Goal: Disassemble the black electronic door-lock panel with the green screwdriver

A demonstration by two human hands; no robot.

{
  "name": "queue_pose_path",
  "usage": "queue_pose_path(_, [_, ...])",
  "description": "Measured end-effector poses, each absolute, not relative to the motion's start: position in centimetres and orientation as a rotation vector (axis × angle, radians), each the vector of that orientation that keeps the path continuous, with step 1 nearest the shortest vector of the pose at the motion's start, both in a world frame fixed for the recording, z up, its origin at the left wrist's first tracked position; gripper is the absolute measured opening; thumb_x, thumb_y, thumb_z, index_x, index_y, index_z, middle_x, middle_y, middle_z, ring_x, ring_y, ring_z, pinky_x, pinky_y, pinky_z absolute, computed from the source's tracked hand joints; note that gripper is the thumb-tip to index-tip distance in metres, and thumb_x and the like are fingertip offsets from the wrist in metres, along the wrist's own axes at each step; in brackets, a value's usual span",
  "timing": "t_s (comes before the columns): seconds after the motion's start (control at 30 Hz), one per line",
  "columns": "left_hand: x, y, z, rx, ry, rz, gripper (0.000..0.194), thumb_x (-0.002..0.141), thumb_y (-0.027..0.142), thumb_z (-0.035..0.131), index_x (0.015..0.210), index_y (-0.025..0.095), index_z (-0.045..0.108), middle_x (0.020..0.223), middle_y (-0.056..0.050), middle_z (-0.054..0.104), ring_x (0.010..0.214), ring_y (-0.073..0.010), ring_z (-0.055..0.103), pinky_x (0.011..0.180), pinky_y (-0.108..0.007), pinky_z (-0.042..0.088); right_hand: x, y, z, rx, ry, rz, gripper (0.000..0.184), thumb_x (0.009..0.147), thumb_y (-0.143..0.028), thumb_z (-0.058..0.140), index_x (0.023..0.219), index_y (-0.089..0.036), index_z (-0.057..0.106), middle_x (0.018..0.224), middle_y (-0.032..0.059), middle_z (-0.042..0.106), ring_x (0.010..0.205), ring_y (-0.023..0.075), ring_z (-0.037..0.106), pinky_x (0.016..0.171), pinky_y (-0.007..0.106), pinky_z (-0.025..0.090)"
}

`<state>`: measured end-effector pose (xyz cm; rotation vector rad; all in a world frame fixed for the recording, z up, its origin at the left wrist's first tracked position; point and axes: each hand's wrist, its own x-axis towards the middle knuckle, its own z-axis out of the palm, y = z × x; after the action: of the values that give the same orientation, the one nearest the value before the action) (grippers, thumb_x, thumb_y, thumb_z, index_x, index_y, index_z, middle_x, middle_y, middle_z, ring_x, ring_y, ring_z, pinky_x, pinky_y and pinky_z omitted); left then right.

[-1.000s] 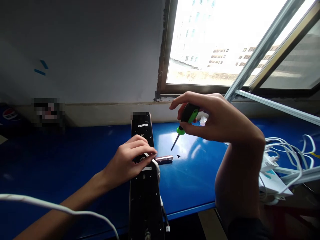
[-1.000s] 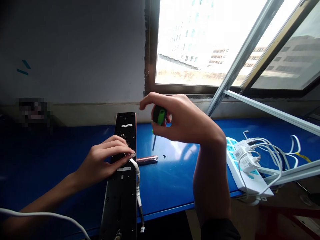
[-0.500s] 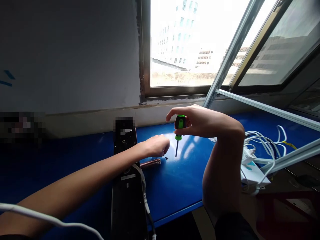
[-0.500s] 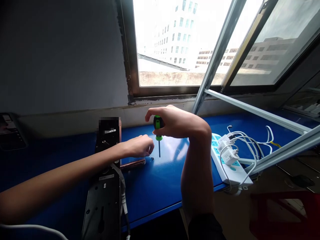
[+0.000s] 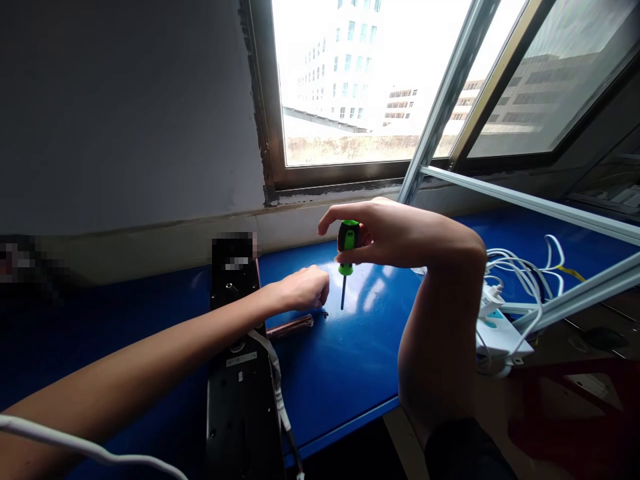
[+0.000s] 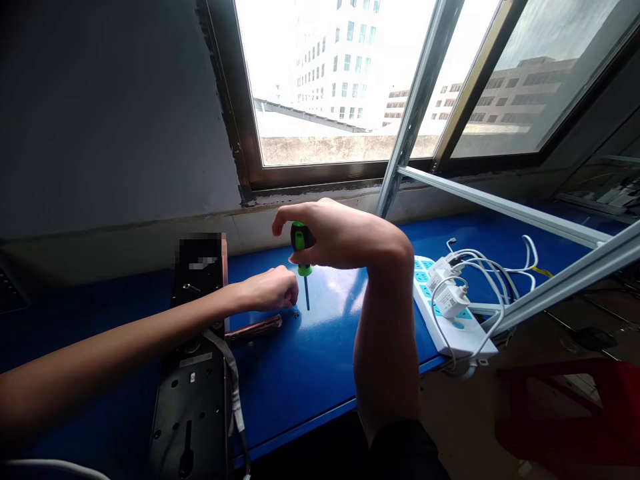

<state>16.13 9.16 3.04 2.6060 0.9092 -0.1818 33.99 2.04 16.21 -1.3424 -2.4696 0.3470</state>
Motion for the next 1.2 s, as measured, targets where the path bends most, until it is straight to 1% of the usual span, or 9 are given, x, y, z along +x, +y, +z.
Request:
queue_pose_path(0.23, [16.4, 9.1, 3.3, 2.572, 0.807, -0.196, 0.015, 0.074, 0.005, 0.072, 0.079, 0.017, 0.081, 0.078, -0.004, 0.077, 0.066, -0.0159, 0.068, 0.061, -0.024, 0.048, 33.9, 2.0, 16.3, -1.339, -2.478, 0.368, 0.040, 0.082, -0.017, 0.073, 0.121, -0.026, 0.068, 0.091, 0.0006, 0.072, 0.076, 0.0157, 0.067, 0.063, 0.029, 0.048])
queue_pose_path(0.43, [15.7, 10.0, 2.6, 2.558, 0.848, -0.212, 0.031, 0.072, 0.005, 0.072, 0.098, 0.020, 0.081, 0.090, -0.005, 0.079, 0.075, -0.0176, 0.071, 0.058, -0.022, 0.049, 33.9, 1.9, 16.3, -1.339, -2.489, 0.355, 0.040, 0.084, -0.022, 0.072, 0.123, -0.027, 0.067, 0.095, 0.0020, 0.072, 0.081, 0.0170, 0.067, 0.065, 0.029, 0.049])
queue_pose_path(0.63, [15.1, 9.8, 2.5, 2.629, 0.855, -0.241, 0.019, 0.074, 0.006, 0.069, 0.085, 0.017, 0.081, 0.083, -0.006, 0.078, 0.067, -0.0177, 0.067, 0.058, -0.025, 0.046, 33.6, 1.9, 16.4, -1.350, -2.498, 0.380, 0.041, 0.084, -0.023, 0.072, 0.124, -0.026, 0.067, 0.092, 0.0015, 0.072, 0.078, 0.0164, 0.067, 0.064, 0.028, 0.048])
queue_pose_path(0.73, [15.4, 9.3, 2.6, 2.656, 0.773, -0.253, 0.017, 0.076, 0.007, 0.069, 0.082, 0.019, 0.081, 0.081, -0.005, 0.077, 0.066, -0.0167, 0.066, 0.058, -0.024, 0.044, 33.4, 1.9, 16.4, -1.331, -2.507, 0.383, 0.040, 0.084, -0.021, 0.071, 0.123, -0.026, 0.067, 0.089, 0.0007, 0.073, 0.074, 0.0154, 0.067, 0.062, 0.028, 0.048])
queue_pose_path(0.9, [15.8, 8.8, 3.0, 2.688, 0.720, -0.235, 0.016, 0.077, 0.008, 0.069, 0.080, 0.019, 0.080, 0.078, -0.004, 0.076, 0.065, -0.0171, 0.064, 0.057, -0.025, 0.042, 33.0, 2.2, 16.2, -1.318, -2.522, 0.392, 0.038, 0.084, -0.020, 0.072, 0.121, -0.025, 0.067, 0.091, 0.0014, 0.074, 0.073, 0.0153, 0.067, 0.061, 0.028, 0.049])
queue_pose_path(1.03, [14.9, 8.6, 3.7, 2.725, 0.749, -0.187, 0.015, 0.077, 0.006, 0.069, 0.076, 0.019, 0.077, 0.077, -0.004, 0.074, 0.065, -0.0178, 0.064, 0.055, -0.026, 0.038, 32.5, 2.3, 16.2, -1.290, -2.547, 0.408, 0.037, 0.086, -0.020, 0.071, 0.122, -0.025, 0.067, 0.085, -0.0003, 0.074, 0.071, 0.0139, 0.067, 0.061, 0.027, 0.049])
queue_pose_path(1.13, [13.3, 7.8, 4.9, 2.776, 0.802, -0.109, 0.015, 0.083, 0.008, 0.066, 0.077, 0.018, 0.076, 0.080, -0.006, 0.073, 0.072, -0.0213, 0.066, 0.061, -0.029, 0.042, 32.0, 2.2, 16.2, -1.205, -2.572, 0.414, 0.037, 0.088, -0.021, 0.072, 0.124, -0.024, 0.066, 0.088, -0.0002, 0.075, 0.073, 0.0131, 0.069, 0.064, 0.026, 0.051])
queue_pose_path(1.17, [12.6, 7.4, 5.4, 2.791, 0.824, -0.074, 0.014, 0.085, 0.010, 0.066, 0.080, 0.018, 0.077, 0.085, -0.007, 0.074, 0.078, -0.0232, 0.068, 0.065, -0.031, 0.044, 31.8, 2.2, 16.3, -1.172, -2.578, 0.417, 0.037, 0.089, -0.023, 0.072, 0.125, -0.024, 0.066, 0.089, 0.0000, 0.075, 0.074, 0.0130, 0.069, 0.064, 0.026, 0.052])
queue_pose_path(1.2, [11.7, 6.9, 5.9, 2.801, 0.849, -0.033, 0.014, 0.088, 0.011, 0.066, 0.088, 0.019, 0.078, 0.094, -0.009, 0.075, 0.086, -0.0246, 0.070, 0.071, -0.032, 0.046, 31.6, 2.2, 16.3, -1.134, -2.584, 0.420, 0.037, 0.090, -0.024, 0.072, 0.127, -0.024, 0.065, 0.090, 0.0001, 0.076, 0.074, 0.0130, 0.070, 0.064, 0.026, 0.052])
